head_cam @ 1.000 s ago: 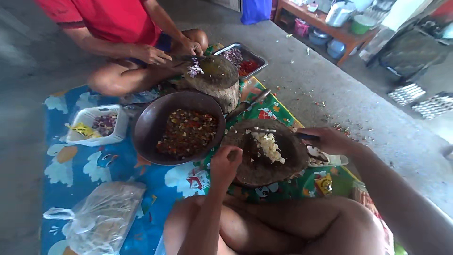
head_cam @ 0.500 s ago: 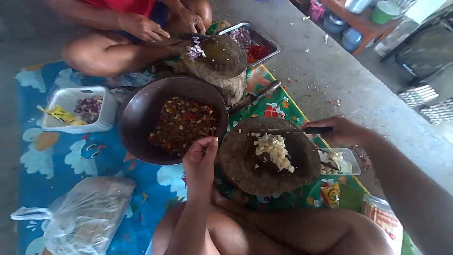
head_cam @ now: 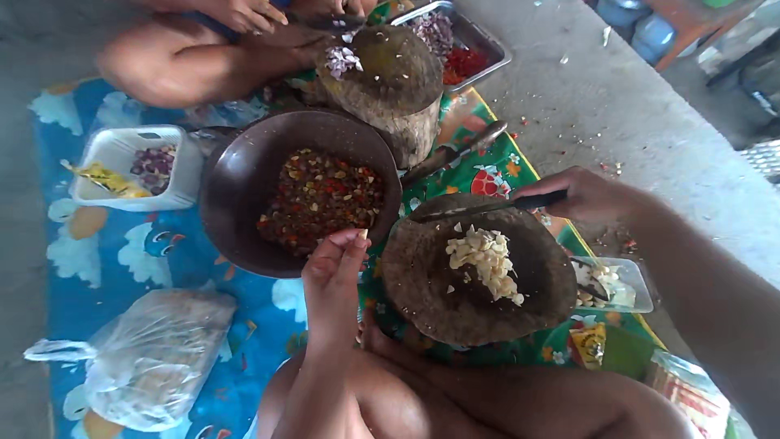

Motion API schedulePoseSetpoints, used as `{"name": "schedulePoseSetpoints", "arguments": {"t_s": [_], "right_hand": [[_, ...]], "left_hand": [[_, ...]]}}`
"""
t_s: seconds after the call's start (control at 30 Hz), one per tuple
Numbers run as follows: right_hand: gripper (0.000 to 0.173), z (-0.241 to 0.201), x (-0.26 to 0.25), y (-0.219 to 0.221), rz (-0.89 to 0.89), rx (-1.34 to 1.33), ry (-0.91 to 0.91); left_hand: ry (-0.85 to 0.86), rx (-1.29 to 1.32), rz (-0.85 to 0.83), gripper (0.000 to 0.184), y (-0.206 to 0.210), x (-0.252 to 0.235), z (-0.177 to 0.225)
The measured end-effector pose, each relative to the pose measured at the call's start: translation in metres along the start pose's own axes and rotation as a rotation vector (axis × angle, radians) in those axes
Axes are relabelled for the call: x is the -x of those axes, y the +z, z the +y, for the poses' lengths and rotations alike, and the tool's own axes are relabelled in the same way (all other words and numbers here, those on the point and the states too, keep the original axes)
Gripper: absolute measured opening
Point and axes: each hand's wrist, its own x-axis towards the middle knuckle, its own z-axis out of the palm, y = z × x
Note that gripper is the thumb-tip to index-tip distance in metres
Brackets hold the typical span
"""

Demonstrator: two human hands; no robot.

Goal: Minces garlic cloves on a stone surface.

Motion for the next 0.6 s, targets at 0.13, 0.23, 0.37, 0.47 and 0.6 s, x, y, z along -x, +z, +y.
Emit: {"name": "schedulePoseSetpoints", "arguments": {"t_s": [0.13,0.23,0.37,0.47,0.6], "right_hand": [[0.052,-0.01,0.042,-0.008,-0.043,0.006,0.079],[0.045,-0.032,0.089,0.01,0.062,-0.009,0.192],[0.046,-0.09,0.137,0.088,0.138,-0.246,0.331],[0.046,-0.116,0.152,0.143,0.177,-0.384,0.377],[0.051,-0.132,0.153,0.167,0.258,-0.551,0.521]], "left_hand": [[-0.026,0.017,0.037,0.015,-0.006,0.001,0.008],[-0.004,0.027,0.033,0.015,-0.006,0.002,0.011],[0.014,0.013,0.026,0.014,-0.004,0.004,0.011],[0.007,-0.018,0.014,0.015,-0.001,0.009,0.006],[0.016,-0.156,-0.067,0.022,-0.001,0.019,-0.005]]}}
